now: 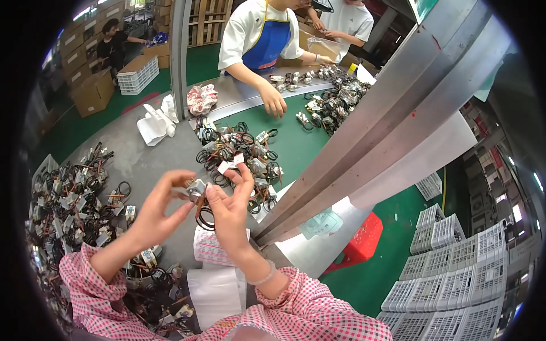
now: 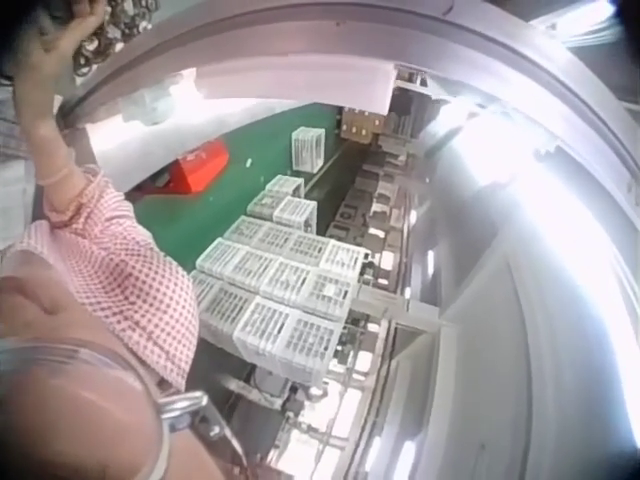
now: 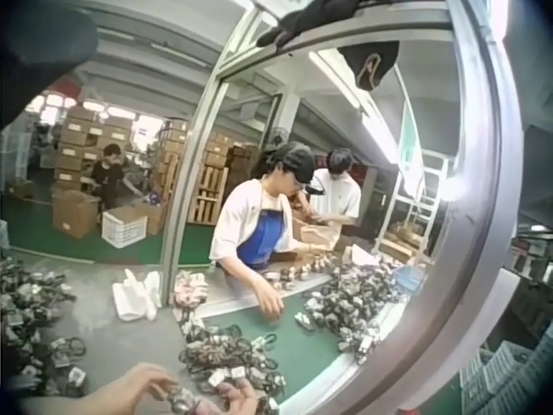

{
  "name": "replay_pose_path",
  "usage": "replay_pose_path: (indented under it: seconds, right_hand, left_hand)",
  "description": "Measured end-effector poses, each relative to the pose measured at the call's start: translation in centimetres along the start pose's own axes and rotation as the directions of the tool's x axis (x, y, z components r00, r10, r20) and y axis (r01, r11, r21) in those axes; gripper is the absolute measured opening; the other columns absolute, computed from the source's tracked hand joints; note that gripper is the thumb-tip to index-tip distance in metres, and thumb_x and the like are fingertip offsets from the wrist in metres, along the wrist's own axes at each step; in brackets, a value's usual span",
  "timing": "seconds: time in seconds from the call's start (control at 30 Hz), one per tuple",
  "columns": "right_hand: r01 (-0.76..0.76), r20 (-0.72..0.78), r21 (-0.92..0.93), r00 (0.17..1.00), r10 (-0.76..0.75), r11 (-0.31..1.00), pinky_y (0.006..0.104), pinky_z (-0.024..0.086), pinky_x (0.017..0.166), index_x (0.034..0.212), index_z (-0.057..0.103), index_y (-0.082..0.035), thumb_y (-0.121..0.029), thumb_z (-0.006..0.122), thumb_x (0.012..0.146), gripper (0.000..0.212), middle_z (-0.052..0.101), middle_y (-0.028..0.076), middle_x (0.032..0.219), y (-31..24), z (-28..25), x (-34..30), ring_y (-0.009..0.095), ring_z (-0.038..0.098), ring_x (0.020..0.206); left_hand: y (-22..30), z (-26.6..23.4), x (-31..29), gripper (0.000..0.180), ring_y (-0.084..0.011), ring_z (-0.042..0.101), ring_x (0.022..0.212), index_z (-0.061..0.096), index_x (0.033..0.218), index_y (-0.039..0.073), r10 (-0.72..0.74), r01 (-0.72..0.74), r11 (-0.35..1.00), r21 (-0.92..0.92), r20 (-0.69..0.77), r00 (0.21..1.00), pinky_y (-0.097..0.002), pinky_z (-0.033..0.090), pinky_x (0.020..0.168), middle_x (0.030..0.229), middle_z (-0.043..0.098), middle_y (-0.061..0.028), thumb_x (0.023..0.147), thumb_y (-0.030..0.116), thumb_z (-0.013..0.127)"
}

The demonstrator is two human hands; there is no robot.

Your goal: Applying labels to small electronic components and placing them into individual bubble-wrap bags.

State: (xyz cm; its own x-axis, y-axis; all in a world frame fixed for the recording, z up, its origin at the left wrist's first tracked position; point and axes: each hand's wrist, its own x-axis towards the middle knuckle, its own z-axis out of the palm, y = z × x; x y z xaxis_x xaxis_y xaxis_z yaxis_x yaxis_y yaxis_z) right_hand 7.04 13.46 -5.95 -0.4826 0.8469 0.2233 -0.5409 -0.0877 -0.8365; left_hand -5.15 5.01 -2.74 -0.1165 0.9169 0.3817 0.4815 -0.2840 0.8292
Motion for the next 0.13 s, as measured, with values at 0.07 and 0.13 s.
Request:
replay_pose_path:
  seconds: [0.07, 0.13]
  right_hand:
    - [0.068, -0.097, 0.042, 0.993, -0.064, 0.997, 0.0251, 0.049, 0.071, 0.135, 0.013, -0.007, 0.003, 0.051, 0.087, 0.062, 0.030, 0.011, 0.121, 0.56, 0.50, -0.19, 0.016, 0.053, 0.092]
    - [0.141, -0.106, -0.033, 0.984, -0.144, 0.989, 0.0244, 0.049, 0.072, 0.135, 0.014, -0.009, 0.003, 0.051, 0.087, 0.061, 0.030, 0.009, 0.121, 0.92, 0.85, -0.33, 0.016, 0.053, 0.094]
  left_hand:
    - [-0.68, 0.87, -0.78, 0.064, -0.0251, 0.041, 0.120, 0.027, 0.135, 0.004, -0.208, 0.213, 0.901, -0.378, 0.054, 0.977, -0.0371, 0.042, 0.093, 0.130, 0.036, -0.0148, 0.082, 0.011, 0.061]
    - [-0.32, 1.05, -0.88, 0.073, -0.0268, 0.034, 0.125, 0.015, 0.141, 0.005, -0.228, 0.246, 0.857, -0.452, 0.095, 0.969, -0.0414, 0.037, 0.100, 0.136, 0.031, -0.0140, 0.085, 0.018, 0.060]
